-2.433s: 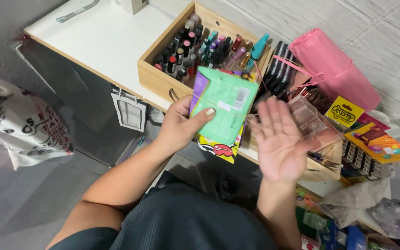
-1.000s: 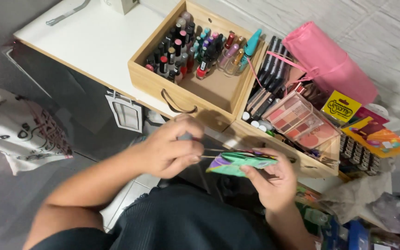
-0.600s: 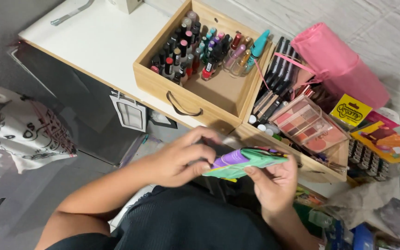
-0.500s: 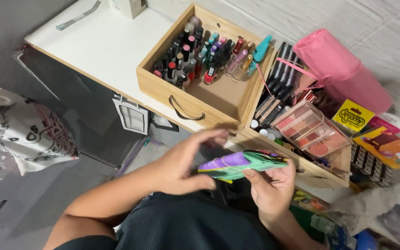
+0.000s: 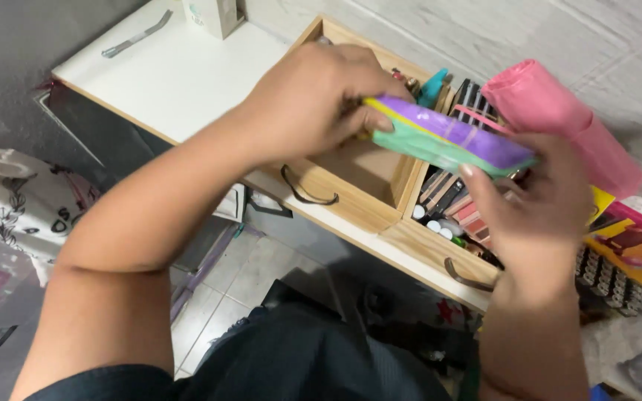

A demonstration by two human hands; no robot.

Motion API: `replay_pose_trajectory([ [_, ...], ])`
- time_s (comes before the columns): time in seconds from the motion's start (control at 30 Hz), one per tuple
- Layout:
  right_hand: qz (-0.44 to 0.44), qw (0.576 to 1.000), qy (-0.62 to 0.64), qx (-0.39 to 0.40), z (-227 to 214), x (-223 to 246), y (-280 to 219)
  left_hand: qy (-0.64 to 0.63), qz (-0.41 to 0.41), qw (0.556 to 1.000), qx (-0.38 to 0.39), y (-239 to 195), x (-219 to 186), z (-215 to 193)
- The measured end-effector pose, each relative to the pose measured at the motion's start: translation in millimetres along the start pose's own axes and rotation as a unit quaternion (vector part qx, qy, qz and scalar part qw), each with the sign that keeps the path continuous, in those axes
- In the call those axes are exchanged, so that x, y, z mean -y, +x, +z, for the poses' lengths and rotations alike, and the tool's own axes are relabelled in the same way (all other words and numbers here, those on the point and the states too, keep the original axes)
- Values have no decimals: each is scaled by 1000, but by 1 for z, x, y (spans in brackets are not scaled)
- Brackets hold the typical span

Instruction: The person is cleaning and organizing a variety of beauty products, including nail polishes, makeup palettes, and false eyelashes, into wooden storage boxes on a desk.

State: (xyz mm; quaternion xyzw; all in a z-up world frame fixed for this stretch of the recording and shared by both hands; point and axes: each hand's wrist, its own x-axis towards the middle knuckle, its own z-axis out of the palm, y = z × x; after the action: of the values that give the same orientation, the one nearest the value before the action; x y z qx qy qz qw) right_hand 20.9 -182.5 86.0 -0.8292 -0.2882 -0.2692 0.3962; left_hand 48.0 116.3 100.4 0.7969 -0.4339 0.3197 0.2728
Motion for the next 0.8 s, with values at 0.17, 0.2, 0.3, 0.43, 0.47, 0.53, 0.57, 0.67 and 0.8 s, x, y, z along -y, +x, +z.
replay_pose_trajectory([
  [0.17, 135, 981, -39, 131, 26, -15, 36, 32, -82, 996, 1, -5, 46, 15],
  [0.2, 81, 979, -71, 171, 32, -28, 38, 39, -91, 995, 2, -6, 51, 18],
  [0.3, 100, 980, -47, 167, 53, -42, 30, 24, -67, 997, -29, 4, 37, 16],
  [0.43, 163, 981, 46, 100, 67, -52, 23, -158, -68, 983, -65, 9, 33, -4],
  [0.47, 196, 968, 122, 101, 69, -53, 23, -120, -76, 990, -27, 8, 37, -7],
  [0.53, 231, 948, 196, 98, 69, -47, 26, -84, -81, 993, 14, 8, 46, -1],
  [0.57, 243, 950, 131, 145, 68, -40, 30, -79, -83, 993, 8, 7, 50, 6],
  [0.67, 250, 950, 0, 187, 58, -12, 49, -63, -106, 991, 42, 7, 55, 25],
  [0.8, 166, 970, -64, 165, 59, -50, 60, -59, -184, 973, 129, 5, 73, 51],
])
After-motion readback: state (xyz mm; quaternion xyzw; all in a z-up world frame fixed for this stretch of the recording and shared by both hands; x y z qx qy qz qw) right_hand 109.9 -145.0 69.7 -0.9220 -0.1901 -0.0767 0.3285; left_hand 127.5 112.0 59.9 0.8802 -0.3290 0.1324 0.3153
